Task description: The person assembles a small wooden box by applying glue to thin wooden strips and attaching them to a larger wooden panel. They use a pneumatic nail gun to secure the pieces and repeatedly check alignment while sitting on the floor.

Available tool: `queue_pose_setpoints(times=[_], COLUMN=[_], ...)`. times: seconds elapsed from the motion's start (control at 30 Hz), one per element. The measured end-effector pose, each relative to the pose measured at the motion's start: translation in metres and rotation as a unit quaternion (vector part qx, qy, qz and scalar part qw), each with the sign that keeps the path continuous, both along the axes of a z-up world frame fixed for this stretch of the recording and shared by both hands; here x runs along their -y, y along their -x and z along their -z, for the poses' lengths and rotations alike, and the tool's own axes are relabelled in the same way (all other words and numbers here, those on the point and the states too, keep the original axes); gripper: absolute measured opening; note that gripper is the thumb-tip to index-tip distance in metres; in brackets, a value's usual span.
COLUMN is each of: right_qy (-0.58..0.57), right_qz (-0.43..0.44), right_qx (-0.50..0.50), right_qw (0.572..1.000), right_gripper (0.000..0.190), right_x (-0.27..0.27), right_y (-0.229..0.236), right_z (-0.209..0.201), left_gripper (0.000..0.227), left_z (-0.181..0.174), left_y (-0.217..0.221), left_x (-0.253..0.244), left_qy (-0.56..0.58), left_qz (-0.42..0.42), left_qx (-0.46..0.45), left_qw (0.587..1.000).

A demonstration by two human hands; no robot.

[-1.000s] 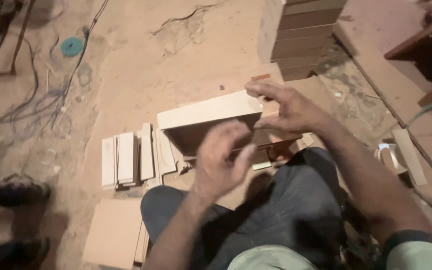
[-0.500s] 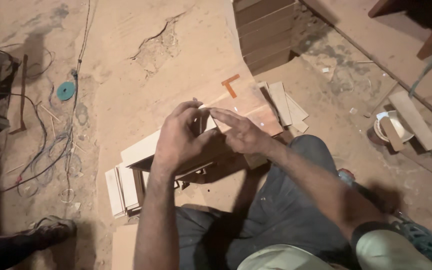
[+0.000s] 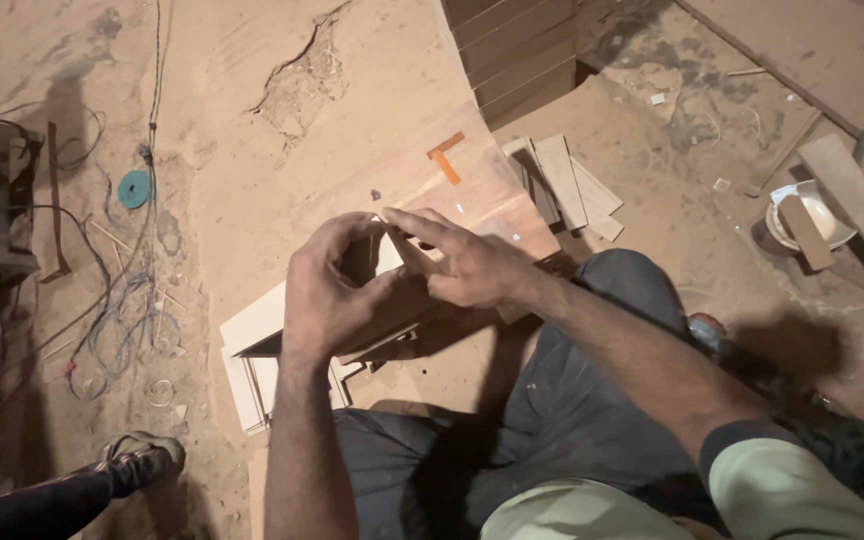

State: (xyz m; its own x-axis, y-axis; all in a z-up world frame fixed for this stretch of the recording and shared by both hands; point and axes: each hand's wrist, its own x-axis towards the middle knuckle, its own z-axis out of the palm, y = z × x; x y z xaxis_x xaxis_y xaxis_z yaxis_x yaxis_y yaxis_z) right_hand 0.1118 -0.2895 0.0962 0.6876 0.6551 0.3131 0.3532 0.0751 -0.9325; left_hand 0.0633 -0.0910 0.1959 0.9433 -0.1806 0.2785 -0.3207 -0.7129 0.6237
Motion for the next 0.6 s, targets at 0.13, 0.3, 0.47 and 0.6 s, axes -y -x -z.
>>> queue_pose_setpoints(times=[0.13,0.3,0.47,0.6], right_qy=[0.134,0.015,0.018,0.078], right_qz=[0.042,0.119,0.235,0.424], right_qx=[0.0,0.179,0.143,-0.025], right_qw=[0.99,0.977,0.961,0.902], right_gripper=[0.095,0.088,0.028,0.015], right_x=[0.001,0.005,0.066,0.174], right_y=[0.009,0.049,0.082,0.084], right_z=[-0.016,0.0,0.048,0.105], left_gripper=[0.056,0.057,0.052,0.048], left_z=[-0.001,-0.001,0.002,0.01], left_y=[-0.001,0.0,0.0,-0.002], left_x=[0.0,0.0,-0.001,-0.012], left_qy=[0.003,-0.006,0.01,-0.024], left_qz=[-0.012,-0.002,0.01,0.024], left_qx=[-0.025,-0.003,-0.003,0.012], left_qw=[1.0,1.0,1.0,0.999])
